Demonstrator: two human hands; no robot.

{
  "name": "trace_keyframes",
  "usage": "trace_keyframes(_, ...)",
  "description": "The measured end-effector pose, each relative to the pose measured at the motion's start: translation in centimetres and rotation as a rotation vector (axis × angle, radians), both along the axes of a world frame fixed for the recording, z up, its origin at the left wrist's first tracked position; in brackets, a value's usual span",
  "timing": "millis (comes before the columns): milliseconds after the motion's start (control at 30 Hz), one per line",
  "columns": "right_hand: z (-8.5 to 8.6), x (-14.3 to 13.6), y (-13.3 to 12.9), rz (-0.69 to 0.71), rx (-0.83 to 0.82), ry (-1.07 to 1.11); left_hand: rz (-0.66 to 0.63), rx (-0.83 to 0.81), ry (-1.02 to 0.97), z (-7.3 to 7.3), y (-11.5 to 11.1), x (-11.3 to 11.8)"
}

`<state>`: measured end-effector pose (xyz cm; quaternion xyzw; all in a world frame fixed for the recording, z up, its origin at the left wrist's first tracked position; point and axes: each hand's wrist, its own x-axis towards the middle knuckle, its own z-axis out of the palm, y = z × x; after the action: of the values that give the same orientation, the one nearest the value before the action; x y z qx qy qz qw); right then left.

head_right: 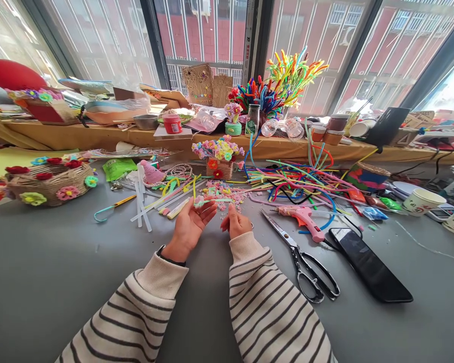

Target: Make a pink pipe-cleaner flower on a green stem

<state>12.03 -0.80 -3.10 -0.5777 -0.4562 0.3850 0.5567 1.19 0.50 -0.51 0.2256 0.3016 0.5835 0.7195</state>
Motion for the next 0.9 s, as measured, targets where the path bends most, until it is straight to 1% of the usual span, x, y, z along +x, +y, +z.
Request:
trace_keyframes(200, -0.09, 0.03, -0.13, 0.006, 0.013, 0.022, -0.015, 0.013, 0.016, 0.1, 0.03, -0.17)
trace_keyframes(300, -0.32, 0.12, -0.17, 0.001, 0.011, -0.014, -0.007, 0.046, 0.005, 0.22, 0.01, -0.24)
trace_keyframes(400, -0.5, 0.11, -0.14, -0.04, 0.052, -0.044, -0.009, 0.076, 0.019, 0.3, -0.05, -0.22)
trace_keyframes(500, -0.44, -0.13, -0.22, -0.043, 0.113, 0.015, -0.027, 0.106, 0.097, 0.2, -0.14, -0.14)
trace_keyframes(633, -0.09, -0.63, -0.64, 0.121, 0.155, 0.252, -0.071, 0.161, 0.189, -0.1, -0.35, -0.03)
trace_keyframes(733, 0.09, -0.8, -0.89, 0.245, 0.132, 0.382, -0.118, 0.187, 0.231, -0.13, -0.57, 0.03)
trace_keyframes(800, 0.1, -0.77, -0.92, 0.297, 0.105, 0.426, -0.146, 0.187, 0.251, -0.02, -0.72, 0.08)
trace_keyframes(900, 0.01, -0.58, -0.79, 0.329, 0.059, 0.472, -0.152, 0.167, 0.267, 0.23, -0.9, 0.22)
